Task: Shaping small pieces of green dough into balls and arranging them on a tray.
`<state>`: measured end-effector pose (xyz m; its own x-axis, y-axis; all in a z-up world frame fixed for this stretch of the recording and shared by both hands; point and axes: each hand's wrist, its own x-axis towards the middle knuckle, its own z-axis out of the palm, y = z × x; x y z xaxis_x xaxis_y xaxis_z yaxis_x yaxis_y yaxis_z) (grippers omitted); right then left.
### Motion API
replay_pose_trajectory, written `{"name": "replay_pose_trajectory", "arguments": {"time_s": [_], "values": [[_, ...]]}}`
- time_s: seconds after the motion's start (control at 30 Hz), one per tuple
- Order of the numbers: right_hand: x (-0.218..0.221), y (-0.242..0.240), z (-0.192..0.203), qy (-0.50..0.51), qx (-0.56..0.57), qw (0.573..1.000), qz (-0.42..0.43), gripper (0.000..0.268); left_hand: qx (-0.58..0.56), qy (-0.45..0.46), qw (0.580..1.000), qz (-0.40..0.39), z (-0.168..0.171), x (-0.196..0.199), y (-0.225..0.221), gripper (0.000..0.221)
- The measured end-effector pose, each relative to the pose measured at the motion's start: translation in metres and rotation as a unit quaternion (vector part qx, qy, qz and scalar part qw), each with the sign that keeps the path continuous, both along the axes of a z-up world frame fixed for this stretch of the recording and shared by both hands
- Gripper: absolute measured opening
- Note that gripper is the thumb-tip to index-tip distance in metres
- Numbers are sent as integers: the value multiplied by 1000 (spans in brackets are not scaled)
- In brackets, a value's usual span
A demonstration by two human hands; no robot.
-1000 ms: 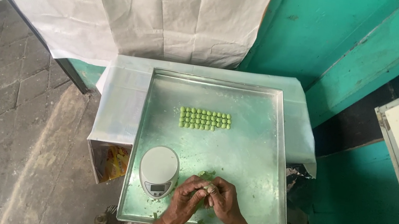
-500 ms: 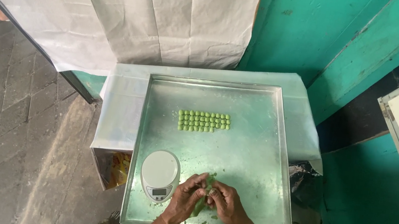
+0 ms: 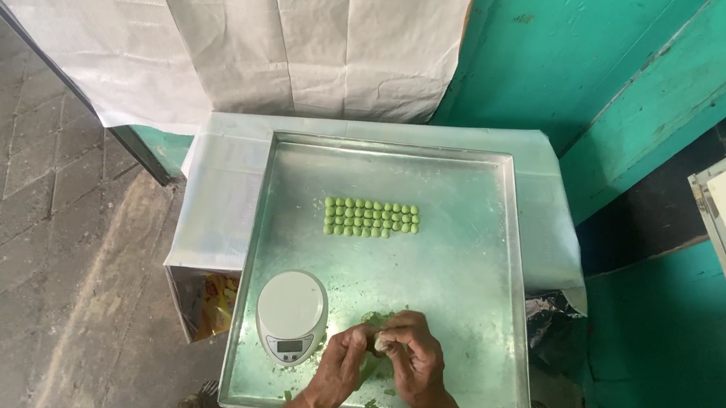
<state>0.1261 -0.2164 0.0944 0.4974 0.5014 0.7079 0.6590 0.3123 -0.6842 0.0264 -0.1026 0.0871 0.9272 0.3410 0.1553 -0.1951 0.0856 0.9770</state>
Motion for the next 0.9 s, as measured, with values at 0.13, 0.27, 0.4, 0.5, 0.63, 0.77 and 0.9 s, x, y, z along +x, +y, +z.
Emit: {"name": "replay_pose_trajectory", "arguments": {"time_s": [0.13,0.27,0.4,0.5,0.63,0.77,0.9], "values": [[6,-4,-17,23,-28,999,-13,10,5,9,1000,-3,-19,-4,1,37],[10,-10,-25,74,-32,993,89,22,65,21,998,-8,-24,-5,15,43],[8,-15,-41,211,-99,960,152,39,-30,94,995,-33,-6,-6,26,31],[8,-17,-52,198,-108,966,127,25,-154,121,981,-14,2,-6,28,17],[4,-12,-41,136,-119,980,79,20,-197,120,973,-10,30,-12,28,18],[8,-7,-37,91,-133,987,5,19,-147,98,984,-15,25,-18,25,32],[9,-3,-35,31,-120,991,50,26,-131,86,987,25,16,-20,28,25]]}}
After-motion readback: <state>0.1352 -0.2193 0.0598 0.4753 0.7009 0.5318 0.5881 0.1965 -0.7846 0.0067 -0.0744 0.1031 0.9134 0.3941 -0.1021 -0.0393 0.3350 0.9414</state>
